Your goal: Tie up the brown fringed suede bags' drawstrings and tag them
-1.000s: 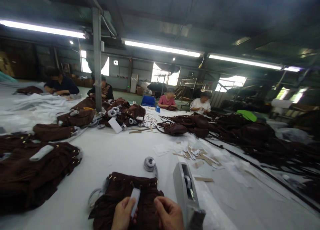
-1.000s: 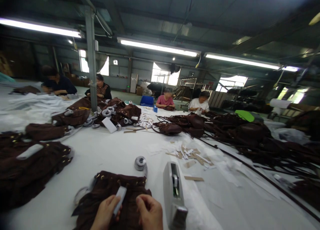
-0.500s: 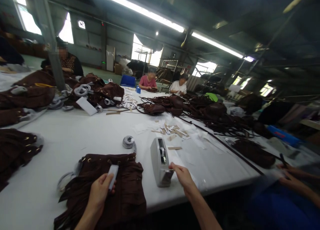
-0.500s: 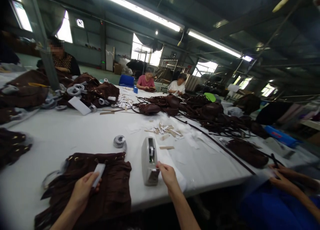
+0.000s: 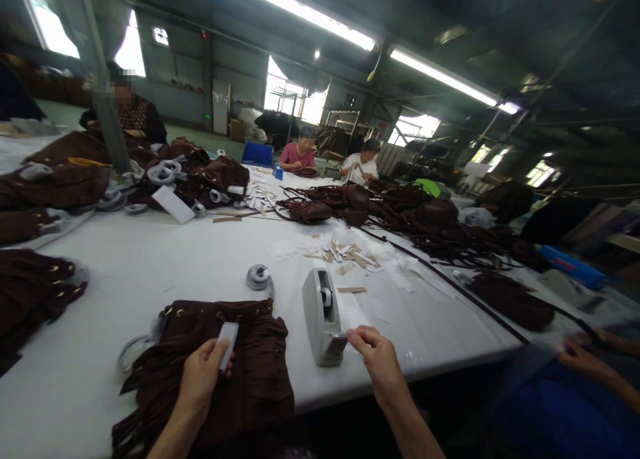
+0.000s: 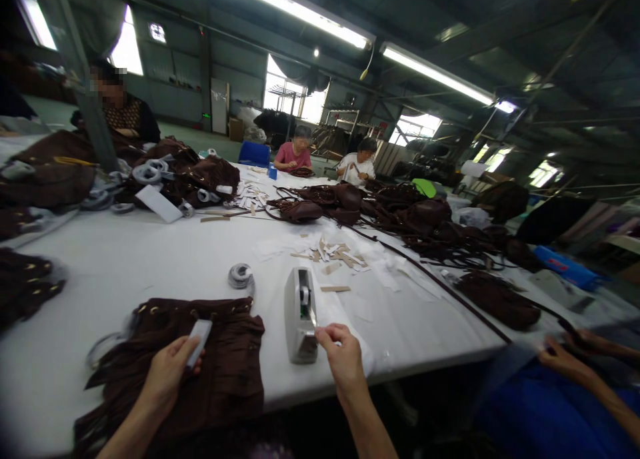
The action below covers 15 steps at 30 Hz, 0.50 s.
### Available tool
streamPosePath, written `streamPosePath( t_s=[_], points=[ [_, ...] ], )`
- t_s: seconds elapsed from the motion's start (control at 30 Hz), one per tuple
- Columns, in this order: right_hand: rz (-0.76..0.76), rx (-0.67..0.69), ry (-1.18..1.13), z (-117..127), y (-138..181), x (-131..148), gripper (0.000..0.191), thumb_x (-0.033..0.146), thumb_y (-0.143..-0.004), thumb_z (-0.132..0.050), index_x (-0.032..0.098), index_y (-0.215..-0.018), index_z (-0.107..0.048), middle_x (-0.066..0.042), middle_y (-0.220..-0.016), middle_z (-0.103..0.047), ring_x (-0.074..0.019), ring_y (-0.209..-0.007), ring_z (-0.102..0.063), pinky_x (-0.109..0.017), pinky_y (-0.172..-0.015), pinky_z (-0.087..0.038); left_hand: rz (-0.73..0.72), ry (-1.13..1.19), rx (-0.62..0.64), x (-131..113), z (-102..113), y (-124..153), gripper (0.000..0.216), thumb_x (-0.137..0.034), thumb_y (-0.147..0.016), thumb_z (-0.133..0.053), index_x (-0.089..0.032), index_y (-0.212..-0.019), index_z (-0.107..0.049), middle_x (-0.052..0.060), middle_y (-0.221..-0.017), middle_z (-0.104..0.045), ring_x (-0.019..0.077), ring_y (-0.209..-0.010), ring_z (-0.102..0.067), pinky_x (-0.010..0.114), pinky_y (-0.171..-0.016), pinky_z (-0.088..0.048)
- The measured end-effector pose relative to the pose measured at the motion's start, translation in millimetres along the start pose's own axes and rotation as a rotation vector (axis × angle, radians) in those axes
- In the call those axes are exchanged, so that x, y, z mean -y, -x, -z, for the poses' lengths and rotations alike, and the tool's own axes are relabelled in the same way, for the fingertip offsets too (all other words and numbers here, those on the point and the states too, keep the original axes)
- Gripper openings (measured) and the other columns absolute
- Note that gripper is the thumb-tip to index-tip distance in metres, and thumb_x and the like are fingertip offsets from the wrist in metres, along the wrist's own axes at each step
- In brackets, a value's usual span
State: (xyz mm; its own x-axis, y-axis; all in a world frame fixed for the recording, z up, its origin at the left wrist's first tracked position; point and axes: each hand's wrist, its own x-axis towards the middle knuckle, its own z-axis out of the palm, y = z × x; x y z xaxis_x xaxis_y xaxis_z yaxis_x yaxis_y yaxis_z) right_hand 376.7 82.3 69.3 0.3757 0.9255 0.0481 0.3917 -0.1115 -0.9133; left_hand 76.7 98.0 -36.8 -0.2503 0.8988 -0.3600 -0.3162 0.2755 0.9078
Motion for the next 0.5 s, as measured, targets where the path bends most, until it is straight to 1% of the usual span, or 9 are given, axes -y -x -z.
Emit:
streamPosePath(
  t_s=[0.07,0.13,0.17,0.2,0.23,0.3,0.37,0.43,0.5],
  points=[
    [0.013,-0.012,0.052,2,11,-6,0.035,0.049,-0.063,-0.066,0.014,-0.06,-0.068,-0.008,-0.082,-0.065,-0.0213,-0.08,-0.057,-0.03,-0.074,-0.041,0.001,0.003,-0.01,-1,0,1,0.042,-0.044,-0.058,-0.071,-0.009,-0.079,-0.062,0.0,-0.056,-0.061,0.0129,-0.045,-0.054,0.023,-0.041,-0.046],
    [-0.017,-0.022,0.074,1,21,-15,0.035,0.05,-0.063,-0.066,0.014,-0.061,-0.068,-0.008,-0.085,-0.065,-0.0222,-0.082,-0.058,-0.029,-0.074,-0.042,0.005,0.007,-0.014,-1,-1,1,0.041,-0.044,-0.057,-0.071,-0.01,-0.078,-0.062,0.0,-0.057,-0.061,0.0127,-0.045,-0.053,0.023,-0.04,-0.046],
    [-0.033,-0.024,0.07,-1,25,-20,0.036,0.05,-0.064,-0.065,0.014,-0.062,-0.068,-0.008,-0.082,-0.066,-0.022,-0.08,-0.058,-0.029,-0.072,-0.043,0.005,0.008,-0.014,-1,-1,1,0.041,-0.044,-0.057,-0.071,-0.01,-0.078,-0.062,0.0,-0.057,-0.061,0.0125,-0.045,-0.053,0.023,-0.04,-0.046],
    [-0.058,-0.017,0.058,-4,29,-25,0.037,0.051,-0.064,-0.064,0.014,-0.063,-0.068,-0.007,-0.075,-0.066,-0.0209,-0.075,-0.058,-0.028,-0.067,-0.043,0.003,0.009,-0.013,-1,-1,1,0.041,-0.044,-0.057,-0.071,-0.01,-0.077,-0.062,0.0,-0.057,-0.061,0.0123,-0.045,-0.053,0.023,-0.04,-0.046],
    [-0.093,-0.001,0.035,-7,31,-30,0.039,0.053,-0.065,-0.063,0.014,-0.065,-0.067,-0.005,-0.065,-0.064,-0.0189,-0.066,-0.057,-0.027,-0.06,-0.042,0.001,0.009,-0.012,-1,-1,1,0.041,-0.044,-0.057,-0.071,-0.01,-0.078,-0.062,0.0,-0.057,-0.061,0.0122,-0.045,-0.053,0.022,-0.04,-0.046],
    [-0.175,0.034,-0.036,-14,33,-36,0.043,0.056,-0.067,-0.06,0.014,-0.068,-0.066,0.0,-0.05,-0.056,-0.0137,-0.047,-0.049,-0.024,-0.045,-0.036,-0.002,0.01,-0.008,-1,0,1,0.04,-0.043,-0.058,-0.071,-0.01,-0.078,-0.062,0.0,-0.056,-0.061,0.0118,-0.046,-0.053,0.022,-0.04,-0.046],
    [-0.228,0.036,-0.105,-20,31,-42,0.044,0.057,-0.066,-0.059,0.013,-0.071,-0.064,0.002,-0.048,-0.053,-0.0105,-0.04,-0.042,-0.023,-0.039,-0.031,-0.003,0.011,0.001,0,0,0,0.039,-0.044,-0.059,-0.071,-0.011,-0.079,-0.061,0.0,-0.056,-0.06,0.0114,-0.046,-0.053,0.021,-0.041,-0.046],
    [-0.234,0.011,-0.132,-24,27,-50,0.043,0.056,-0.064,-0.061,0.014,-0.072,-0.063,0.001,-0.052,-0.055,-0.0107,-0.042,-0.044,-0.022,-0.038,-0.031,-0.01,0.007,0.01,0,0,0,0.039,-0.044,-0.061,-0.07,-0.011,-0.078,-0.061,0.0,-0.057,-0.06,0.0109,-0.046,-0.053,0.021,-0.041,-0.046],
    [-0.245,0.014,-0.102,-25,26,-63,0.043,0.057,-0.061,-0.061,0.014,-0.069,-0.062,0.0,-0.05,-0.054,-0.012,-0.042,-0.046,-0.023,-0.038,-0.033,-0.025,0.004,0.014,-1,0,1,0.037,-0.044,-0.063,-0.069,-0.011,-0.076,-0.06,0.0,-0.057,-0.06,0.0107,-0.046,-0.053,0.021,-0.041,-0.046]
  ],
)
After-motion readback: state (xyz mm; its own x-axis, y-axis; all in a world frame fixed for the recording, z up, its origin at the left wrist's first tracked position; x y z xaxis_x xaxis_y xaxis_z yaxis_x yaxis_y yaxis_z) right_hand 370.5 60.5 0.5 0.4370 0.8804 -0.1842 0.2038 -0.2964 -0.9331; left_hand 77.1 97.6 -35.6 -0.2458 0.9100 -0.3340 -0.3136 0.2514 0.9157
